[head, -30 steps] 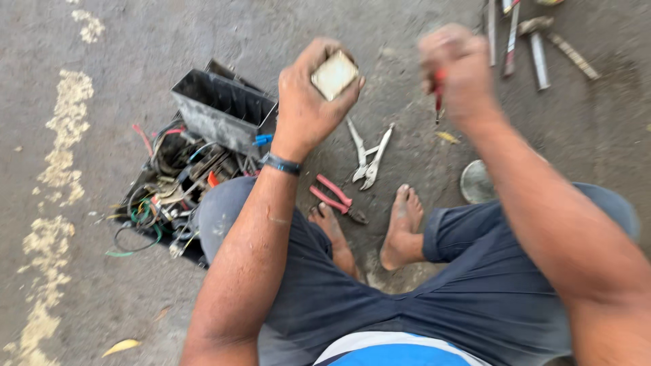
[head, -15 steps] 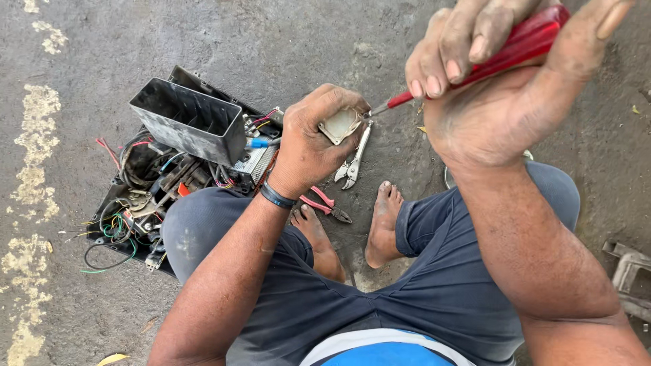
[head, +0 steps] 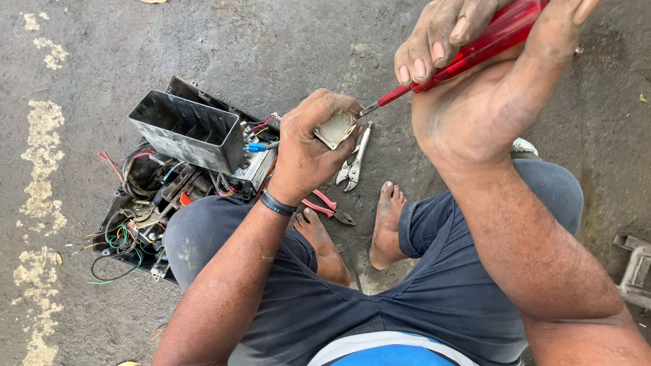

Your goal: The person disassembles a small white electrical component using a red screwdriver and pliers. They remove screws, open the casing, and extract the internal circuit board, placing the parts on the ground.

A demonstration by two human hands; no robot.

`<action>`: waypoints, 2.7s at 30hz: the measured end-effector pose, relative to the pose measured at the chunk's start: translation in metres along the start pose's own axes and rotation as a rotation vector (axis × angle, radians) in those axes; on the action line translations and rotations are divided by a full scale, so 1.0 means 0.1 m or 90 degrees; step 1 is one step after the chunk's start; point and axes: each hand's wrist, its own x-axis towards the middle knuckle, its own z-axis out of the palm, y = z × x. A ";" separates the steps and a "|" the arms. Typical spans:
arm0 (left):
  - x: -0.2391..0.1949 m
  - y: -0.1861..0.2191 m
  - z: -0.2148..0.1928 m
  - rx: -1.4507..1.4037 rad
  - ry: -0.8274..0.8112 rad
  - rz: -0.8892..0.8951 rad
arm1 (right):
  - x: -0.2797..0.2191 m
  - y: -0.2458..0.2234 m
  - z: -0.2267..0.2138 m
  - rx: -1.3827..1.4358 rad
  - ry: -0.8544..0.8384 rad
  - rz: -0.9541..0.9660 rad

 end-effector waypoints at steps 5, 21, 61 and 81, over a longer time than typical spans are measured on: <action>-0.06 -0.02 -0.03 0.006 0.016 0.007 | -0.02 0.02 0.11 0.001 -0.034 -0.001; -0.10 0.02 -0.05 0.058 0.026 0.021 | 0.03 -0.14 0.19 0.111 -0.016 0.086; -0.09 0.10 0.13 0.081 0.070 -0.034 | 0.18 -0.02 0.19 0.179 0.077 0.072; -0.11 0.06 0.14 0.088 0.085 -0.009 | 0.21 -0.03 0.14 0.183 0.031 0.068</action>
